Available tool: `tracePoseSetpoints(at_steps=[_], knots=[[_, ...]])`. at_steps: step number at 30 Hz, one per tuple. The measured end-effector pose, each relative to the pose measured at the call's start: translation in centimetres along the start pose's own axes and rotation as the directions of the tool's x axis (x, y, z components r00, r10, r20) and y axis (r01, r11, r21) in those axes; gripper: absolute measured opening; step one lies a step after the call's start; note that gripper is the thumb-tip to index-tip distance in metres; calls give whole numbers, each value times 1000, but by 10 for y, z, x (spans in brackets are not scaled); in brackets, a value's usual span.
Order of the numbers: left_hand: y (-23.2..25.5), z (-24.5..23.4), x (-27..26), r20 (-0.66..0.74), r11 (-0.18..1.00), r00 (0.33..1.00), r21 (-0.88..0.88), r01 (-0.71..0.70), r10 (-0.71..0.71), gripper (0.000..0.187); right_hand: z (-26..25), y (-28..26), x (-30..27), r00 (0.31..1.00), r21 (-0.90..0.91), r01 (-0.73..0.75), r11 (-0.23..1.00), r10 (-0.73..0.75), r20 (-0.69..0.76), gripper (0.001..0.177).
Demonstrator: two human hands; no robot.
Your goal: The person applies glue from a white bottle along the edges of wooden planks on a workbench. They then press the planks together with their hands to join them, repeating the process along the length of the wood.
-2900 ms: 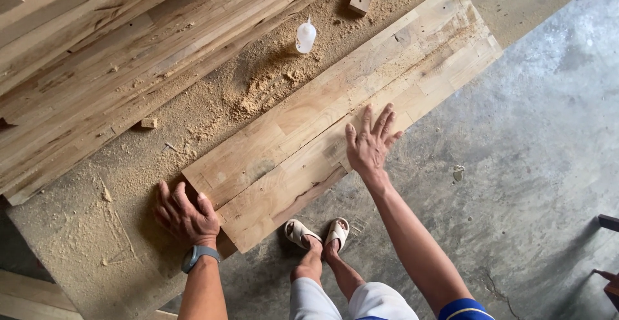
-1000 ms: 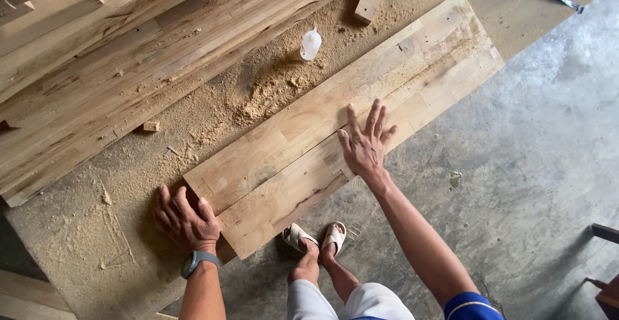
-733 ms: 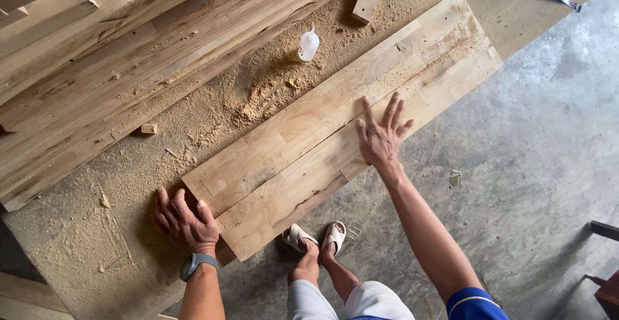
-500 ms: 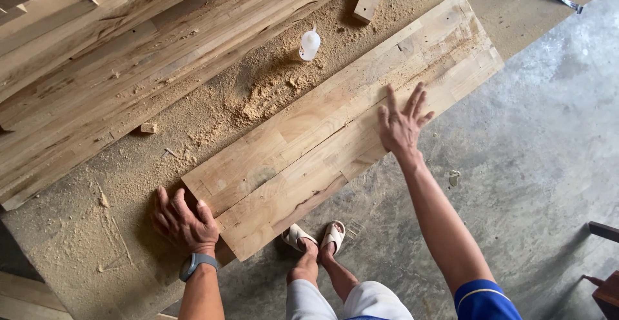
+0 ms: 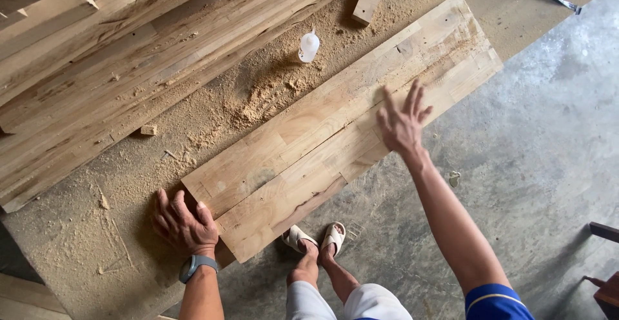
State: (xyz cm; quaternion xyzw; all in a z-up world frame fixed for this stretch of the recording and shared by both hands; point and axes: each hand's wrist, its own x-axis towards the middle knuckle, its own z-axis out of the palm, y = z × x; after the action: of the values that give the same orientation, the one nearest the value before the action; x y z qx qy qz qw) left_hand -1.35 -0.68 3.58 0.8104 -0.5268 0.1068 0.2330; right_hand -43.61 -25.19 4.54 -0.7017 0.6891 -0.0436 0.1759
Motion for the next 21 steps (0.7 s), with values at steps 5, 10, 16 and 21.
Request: tracePoseSetpoints(at_steps=[5,10,16,21], knots=[[-1,4,-1,8,1000,1000,12,16,-16,50,8,3,-12,977,35,211,977,-211,-3,69],[-1,3,0,10,1000,1000,12,23,-23,52,-7,-1,13,999,37,-46,998,45,25,73],[-2,6,-3,-13,1000,1000,7,22,-22,52,29,-52,-7,809,29,586,810,-583,-69,59],[-2,6,-1,4,999,999,16,33,-33,53,52,-110,61,908,499,417,759,-321,-271,100]])
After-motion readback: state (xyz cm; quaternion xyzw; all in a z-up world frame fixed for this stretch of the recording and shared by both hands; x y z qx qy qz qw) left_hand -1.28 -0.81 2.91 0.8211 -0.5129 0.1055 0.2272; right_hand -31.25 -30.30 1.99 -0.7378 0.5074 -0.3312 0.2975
